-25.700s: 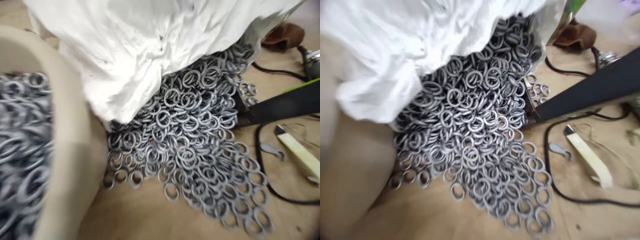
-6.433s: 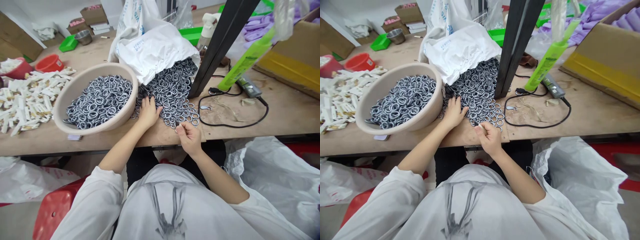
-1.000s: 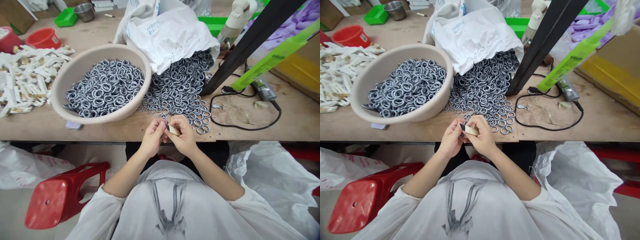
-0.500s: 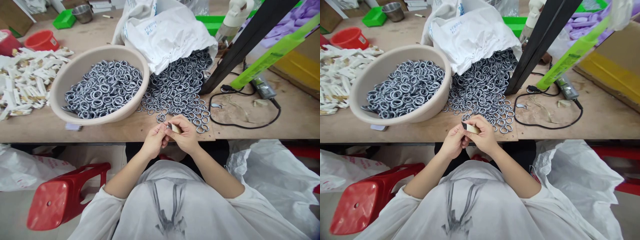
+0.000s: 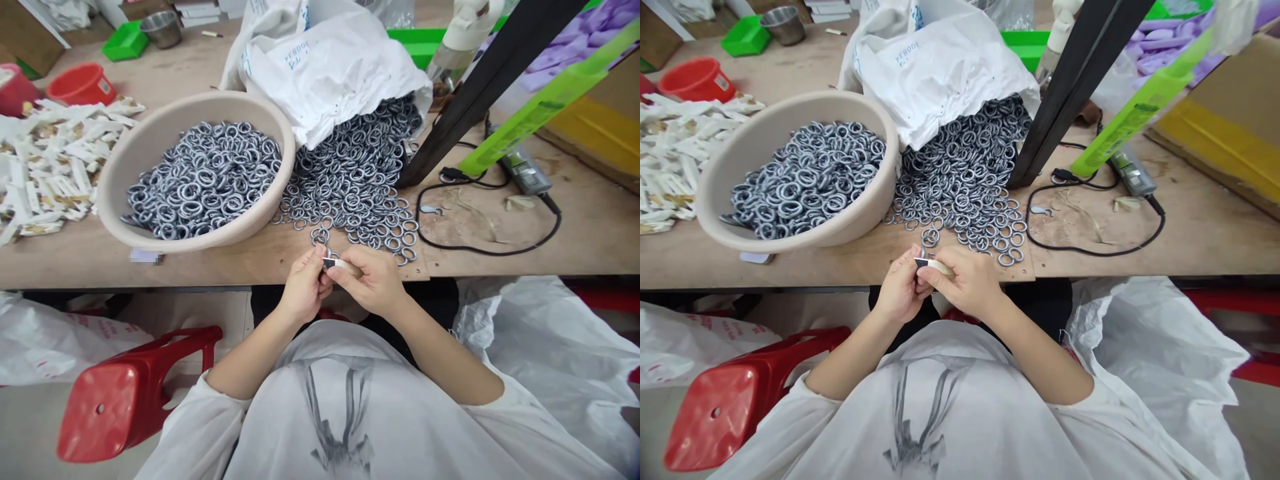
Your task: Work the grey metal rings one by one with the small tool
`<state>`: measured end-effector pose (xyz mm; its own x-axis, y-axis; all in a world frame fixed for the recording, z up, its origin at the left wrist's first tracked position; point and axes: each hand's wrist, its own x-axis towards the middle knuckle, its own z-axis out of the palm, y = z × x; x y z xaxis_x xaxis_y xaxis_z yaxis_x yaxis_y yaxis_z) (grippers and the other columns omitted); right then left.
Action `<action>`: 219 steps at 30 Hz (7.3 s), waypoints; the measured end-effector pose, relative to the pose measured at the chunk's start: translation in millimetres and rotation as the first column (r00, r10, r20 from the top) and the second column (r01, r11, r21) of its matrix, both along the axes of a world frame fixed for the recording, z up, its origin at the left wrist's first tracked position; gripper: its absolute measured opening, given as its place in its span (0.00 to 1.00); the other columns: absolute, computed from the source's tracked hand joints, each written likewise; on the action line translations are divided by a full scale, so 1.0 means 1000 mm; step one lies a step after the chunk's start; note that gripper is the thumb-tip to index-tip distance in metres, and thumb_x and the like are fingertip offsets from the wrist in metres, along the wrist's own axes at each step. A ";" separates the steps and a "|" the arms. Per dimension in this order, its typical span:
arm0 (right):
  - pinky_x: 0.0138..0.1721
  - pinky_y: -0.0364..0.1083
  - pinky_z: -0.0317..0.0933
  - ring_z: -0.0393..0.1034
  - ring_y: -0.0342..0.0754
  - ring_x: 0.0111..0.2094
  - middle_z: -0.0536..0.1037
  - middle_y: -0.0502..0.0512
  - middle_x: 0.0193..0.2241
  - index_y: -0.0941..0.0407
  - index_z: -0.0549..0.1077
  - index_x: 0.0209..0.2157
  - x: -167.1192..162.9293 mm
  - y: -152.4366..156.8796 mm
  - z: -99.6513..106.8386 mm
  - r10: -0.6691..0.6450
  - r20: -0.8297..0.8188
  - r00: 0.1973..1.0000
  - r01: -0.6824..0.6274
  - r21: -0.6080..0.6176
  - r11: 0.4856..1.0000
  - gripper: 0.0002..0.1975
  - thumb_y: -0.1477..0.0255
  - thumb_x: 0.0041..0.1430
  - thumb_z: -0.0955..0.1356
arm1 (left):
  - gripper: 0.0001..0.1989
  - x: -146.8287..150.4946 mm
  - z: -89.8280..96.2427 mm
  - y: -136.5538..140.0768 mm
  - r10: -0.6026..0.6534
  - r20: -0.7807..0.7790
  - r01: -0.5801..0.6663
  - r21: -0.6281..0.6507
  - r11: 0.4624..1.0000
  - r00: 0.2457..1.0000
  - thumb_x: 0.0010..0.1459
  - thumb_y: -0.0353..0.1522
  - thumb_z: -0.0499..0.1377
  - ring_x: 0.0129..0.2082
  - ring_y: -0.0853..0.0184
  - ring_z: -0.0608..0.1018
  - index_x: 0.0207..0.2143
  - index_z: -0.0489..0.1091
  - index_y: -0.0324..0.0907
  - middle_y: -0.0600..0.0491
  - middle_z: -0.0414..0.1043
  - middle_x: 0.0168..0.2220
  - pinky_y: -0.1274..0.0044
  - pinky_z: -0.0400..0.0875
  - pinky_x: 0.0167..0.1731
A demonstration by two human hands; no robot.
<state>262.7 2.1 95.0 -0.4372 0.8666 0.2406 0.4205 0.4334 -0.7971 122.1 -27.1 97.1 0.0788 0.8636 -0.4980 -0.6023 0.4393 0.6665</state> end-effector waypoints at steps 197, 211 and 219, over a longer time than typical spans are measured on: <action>0.28 0.48 0.53 0.74 0.54 0.35 0.75 0.60 0.45 0.54 0.75 0.46 -0.050 0.045 -0.018 -0.069 0.698 0.713 0.101 -0.005 0.995 0.13 0.66 0.68 0.62 | 0.13 -0.056 -0.002 -0.005 0.163 -0.046 -0.166 -0.078 0.983 0.986 0.48 0.34 0.62 0.17 0.77 0.65 0.36 0.72 0.37 0.55 0.70 0.26 0.85 0.54 0.13; 0.39 0.48 0.64 0.73 0.50 0.36 0.77 0.55 0.33 0.56 0.71 0.34 -0.040 0.036 -0.013 0.047 -0.103 0.994 -0.089 -0.455 0.886 0.13 0.64 0.67 0.62 | 0.21 -0.041 -0.008 0.000 0.075 -0.213 -0.081 -0.019 0.997 0.974 0.51 0.48 0.65 0.15 0.79 0.59 0.30 0.65 0.40 0.61 0.58 0.20 0.85 0.49 0.13; 0.31 0.49 0.69 0.72 0.48 0.26 0.74 0.50 0.25 0.53 0.70 0.36 -0.034 0.004 -0.010 -0.184 -0.330 0.926 -0.051 -0.592 0.805 0.13 0.57 0.63 0.66 | 0.27 -0.014 -0.010 -0.004 -0.065 -0.207 0.079 0.056 0.995 0.976 0.52 0.55 0.62 0.16 0.78 0.59 0.26 0.62 0.41 0.60 0.58 0.19 0.84 0.52 0.15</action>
